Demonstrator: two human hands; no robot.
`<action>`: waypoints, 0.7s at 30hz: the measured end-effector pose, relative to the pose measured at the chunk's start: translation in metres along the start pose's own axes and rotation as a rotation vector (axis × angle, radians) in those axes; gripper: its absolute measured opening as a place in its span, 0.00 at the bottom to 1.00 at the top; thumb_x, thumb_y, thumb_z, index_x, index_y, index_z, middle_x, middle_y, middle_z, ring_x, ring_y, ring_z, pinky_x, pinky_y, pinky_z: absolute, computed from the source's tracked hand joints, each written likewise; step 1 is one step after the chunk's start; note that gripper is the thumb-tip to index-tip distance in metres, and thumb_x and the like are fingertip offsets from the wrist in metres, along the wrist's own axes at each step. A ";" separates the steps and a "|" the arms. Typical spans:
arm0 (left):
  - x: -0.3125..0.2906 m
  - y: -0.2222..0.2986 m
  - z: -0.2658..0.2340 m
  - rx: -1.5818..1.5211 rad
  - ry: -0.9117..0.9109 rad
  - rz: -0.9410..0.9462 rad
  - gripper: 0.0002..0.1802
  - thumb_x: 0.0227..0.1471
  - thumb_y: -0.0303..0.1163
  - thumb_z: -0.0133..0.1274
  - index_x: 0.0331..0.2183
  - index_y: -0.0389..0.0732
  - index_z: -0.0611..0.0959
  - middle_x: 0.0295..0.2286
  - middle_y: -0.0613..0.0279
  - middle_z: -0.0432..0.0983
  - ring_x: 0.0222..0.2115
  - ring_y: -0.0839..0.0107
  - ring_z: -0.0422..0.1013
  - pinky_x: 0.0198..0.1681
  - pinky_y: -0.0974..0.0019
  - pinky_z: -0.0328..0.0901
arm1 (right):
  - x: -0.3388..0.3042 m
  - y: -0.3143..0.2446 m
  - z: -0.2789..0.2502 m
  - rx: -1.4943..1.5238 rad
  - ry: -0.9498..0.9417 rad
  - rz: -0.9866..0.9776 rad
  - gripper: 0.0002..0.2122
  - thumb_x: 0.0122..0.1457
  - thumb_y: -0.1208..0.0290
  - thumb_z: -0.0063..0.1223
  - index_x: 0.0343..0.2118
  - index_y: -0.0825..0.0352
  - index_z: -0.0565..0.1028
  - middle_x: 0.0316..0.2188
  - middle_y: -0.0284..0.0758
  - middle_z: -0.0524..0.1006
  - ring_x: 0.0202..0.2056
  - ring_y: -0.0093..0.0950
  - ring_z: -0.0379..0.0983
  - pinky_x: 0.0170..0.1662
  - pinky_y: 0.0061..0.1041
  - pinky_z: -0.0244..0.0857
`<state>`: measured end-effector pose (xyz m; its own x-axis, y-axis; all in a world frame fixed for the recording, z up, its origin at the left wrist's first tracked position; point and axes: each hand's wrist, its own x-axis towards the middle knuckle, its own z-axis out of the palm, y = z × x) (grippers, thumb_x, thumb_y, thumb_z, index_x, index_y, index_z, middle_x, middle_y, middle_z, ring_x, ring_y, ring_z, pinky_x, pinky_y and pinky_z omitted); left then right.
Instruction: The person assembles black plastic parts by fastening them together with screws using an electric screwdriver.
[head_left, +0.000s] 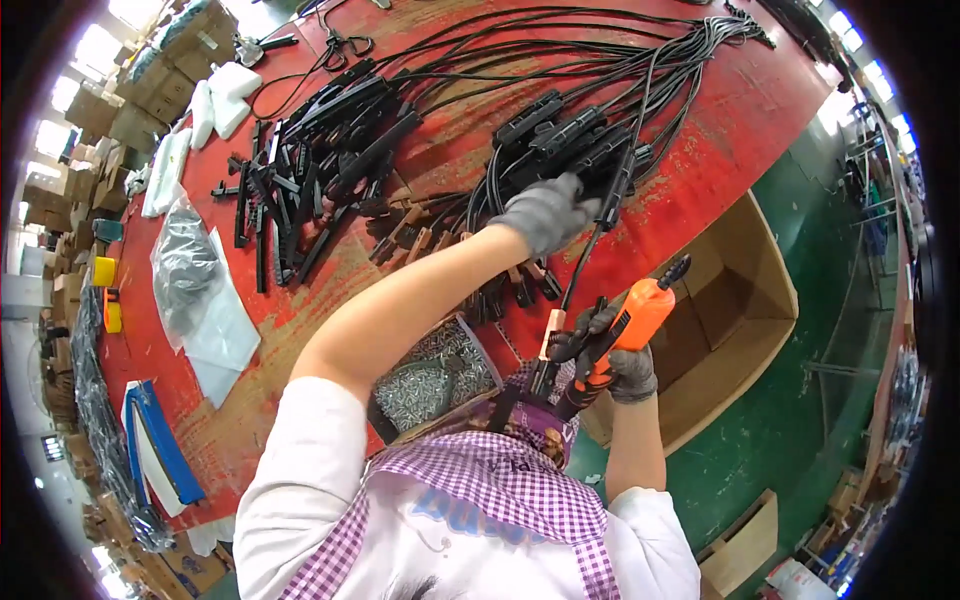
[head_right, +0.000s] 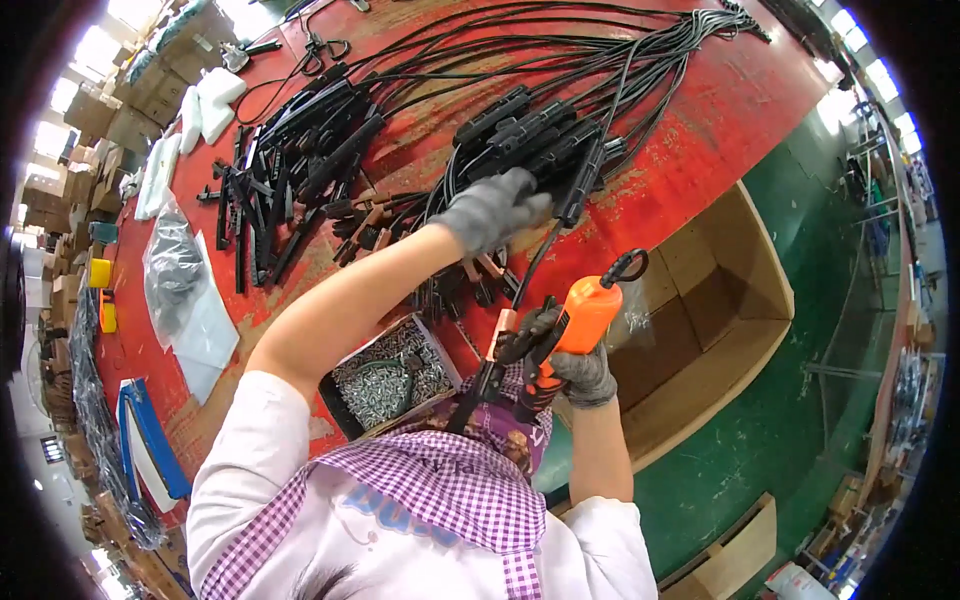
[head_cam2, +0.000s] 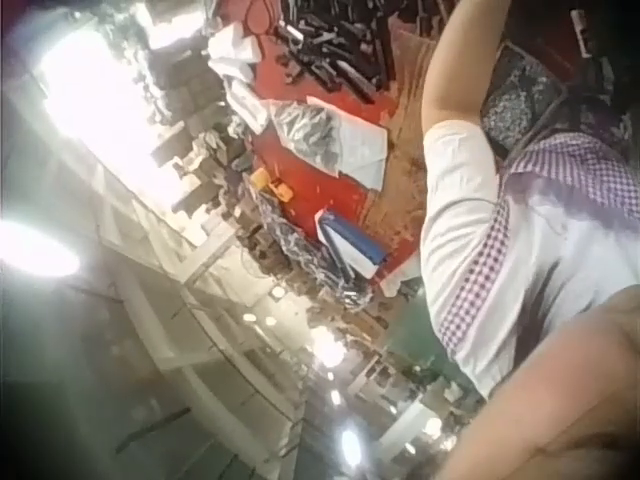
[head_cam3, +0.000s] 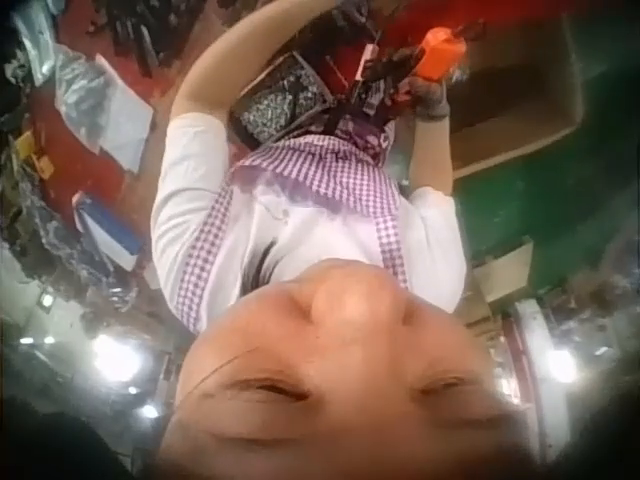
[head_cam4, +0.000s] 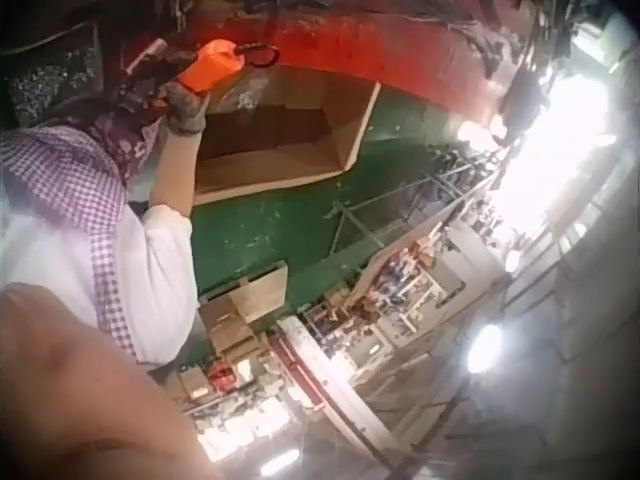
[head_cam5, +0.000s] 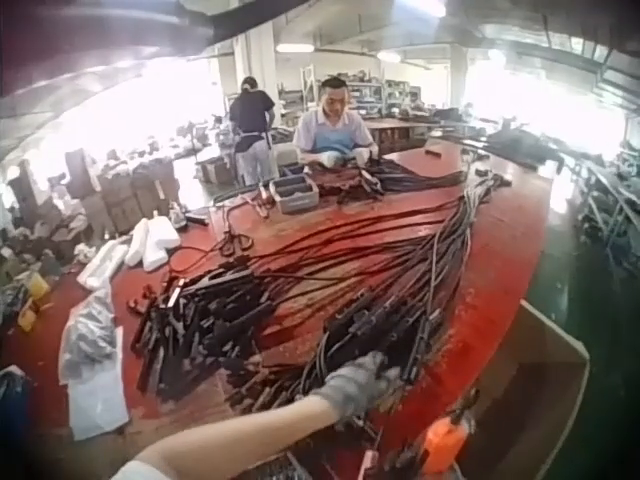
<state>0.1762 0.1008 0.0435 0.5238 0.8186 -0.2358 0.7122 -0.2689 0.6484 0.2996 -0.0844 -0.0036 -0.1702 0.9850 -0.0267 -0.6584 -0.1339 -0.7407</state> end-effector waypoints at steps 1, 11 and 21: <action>0.011 0.012 0.002 0.009 0.052 0.034 0.30 0.45 0.54 0.45 0.37 0.35 0.70 0.33 0.45 0.71 0.36 0.54 0.68 0.40 0.59 0.62 | 0.004 0.001 0.007 0.052 -0.007 -0.035 0.22 0.37 0.69 0.61 0.36 0.71 0.67 0.34 0.45 0.66 0.24 0.34 0.71 0.24 0.26 0.69; 0.076 -0.021 0.052 -0.824 -0.594 0.123 0.14 0.43 0.39 0.50 0.25 0.36 0.75 0.24 0.58 0.73 0.25 0.68 0.71 0.30 0.64 0.67 | 0.001 -0.004 0.036 0.111 0.123 -0.095 0.20 0.32 0.67 0.63 0.30 0.69 0.69 0.29 0.39 0.69 0.29 0.30 0.69 0.34 0.27 0.65; -0.007 -0.031 0.016 -1.487 -0.648 -0.426 0.17 0.42 0.47 0.52 0.17 0.44 0.72 0.12 0.66 0.64 0.12 0.72 0.62 0.15 0.71 0.59 | 0.031 -0.005 0.044 0.071 -0.023 -0.108 0.18 0.41 0.67 0.58 0.34 0.68 0.65 0.33 0.41 0.64 0.21 0.27 0.69 0.37 0.33 0.66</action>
<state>0.1580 0.0952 0.0135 0.7856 0.2699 -0.5568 0.0115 0.8933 0.4492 0.2655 -0.0584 0.0282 -0.1113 0.9916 0.0666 -0.7242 -0.0350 -0.6887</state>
